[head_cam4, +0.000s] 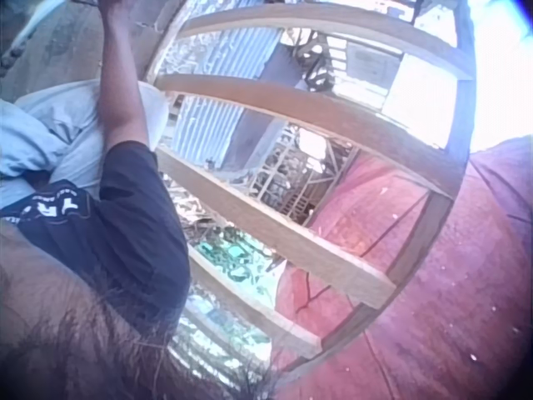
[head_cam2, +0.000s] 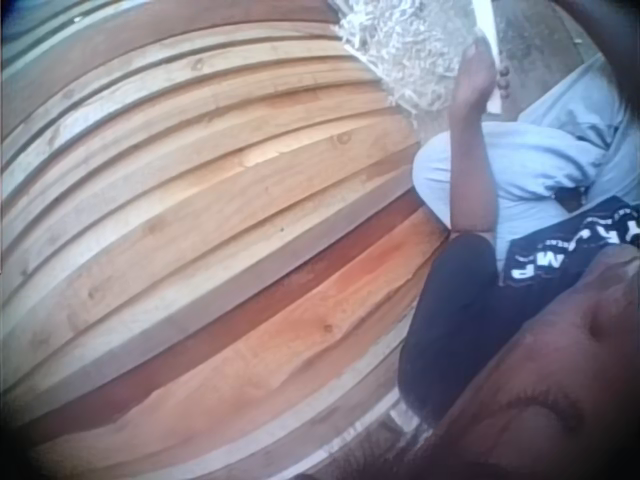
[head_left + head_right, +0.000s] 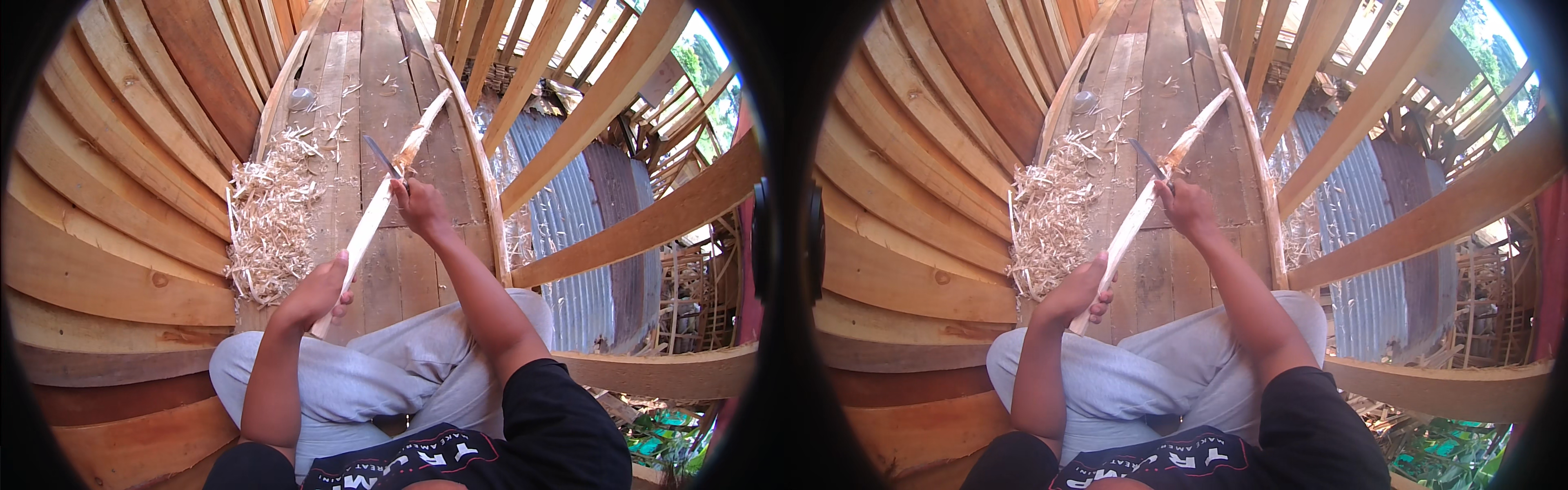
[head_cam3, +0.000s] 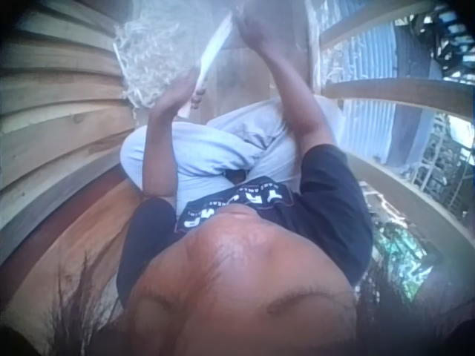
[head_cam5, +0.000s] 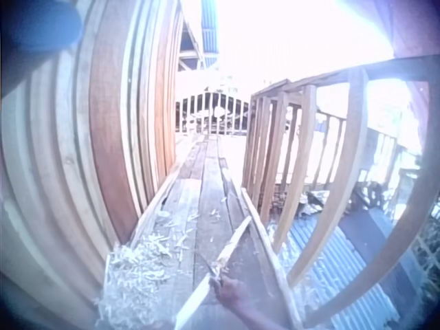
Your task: The person sits cross-legged on a wooden floor and uses a knife to shave and shape a long, thin piece of wood. Wood shavings accumulate on the floor as the person repeatedly scrapes the surface of the wood.
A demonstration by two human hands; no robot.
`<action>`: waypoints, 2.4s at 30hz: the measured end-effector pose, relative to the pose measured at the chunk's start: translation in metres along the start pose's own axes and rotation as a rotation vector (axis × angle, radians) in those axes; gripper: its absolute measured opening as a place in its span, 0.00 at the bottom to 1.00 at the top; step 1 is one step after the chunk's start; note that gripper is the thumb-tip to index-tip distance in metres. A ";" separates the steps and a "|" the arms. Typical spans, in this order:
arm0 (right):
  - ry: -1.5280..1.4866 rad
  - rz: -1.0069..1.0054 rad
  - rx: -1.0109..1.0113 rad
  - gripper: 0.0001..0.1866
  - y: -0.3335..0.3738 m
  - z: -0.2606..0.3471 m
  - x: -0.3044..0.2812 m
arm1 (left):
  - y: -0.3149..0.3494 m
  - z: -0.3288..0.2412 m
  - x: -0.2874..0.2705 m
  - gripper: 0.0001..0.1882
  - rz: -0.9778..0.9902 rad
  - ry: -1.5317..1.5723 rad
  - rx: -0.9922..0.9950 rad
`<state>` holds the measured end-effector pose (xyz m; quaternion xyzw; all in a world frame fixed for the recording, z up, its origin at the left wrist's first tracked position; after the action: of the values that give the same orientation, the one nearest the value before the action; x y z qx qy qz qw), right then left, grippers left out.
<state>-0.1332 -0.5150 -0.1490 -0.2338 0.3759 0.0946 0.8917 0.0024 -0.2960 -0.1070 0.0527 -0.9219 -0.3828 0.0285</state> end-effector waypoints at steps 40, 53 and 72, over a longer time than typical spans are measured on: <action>-0.845 0.683 0.321 0.12 -0.002 -0.019 -0.009 | 0.004 -0.002 -0.016 0.27 -0.015 -0.050 -0.017; -0.822 0.589 0.488 0.32 0.007 -0.007 0.014 | 0.002 0.002 -0.021 0.28 -0.023 -0.068 -0.023; -1.594 1.323 0.805 0.35 0.037 -0.002 0.041 | 0.033 -0.002 -0.035 0.27 0.084 -0.089 -0.044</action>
<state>-0.1183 -0.4839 -0.1920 0.4472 -0.2511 0.5459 0.6625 0.0353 -0.2706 -0.0827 -0.0037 -0.9150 -0.4034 0.0044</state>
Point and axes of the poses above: each hand's wrist, its own y-axis away from the middle knuckle, its own x-axis out of the palm, z = x × y, the point moved 5 cm from there along -y, towards the middle knuckle, and after that the axes turned 5 degrees about -z, right-handed, at the moved point
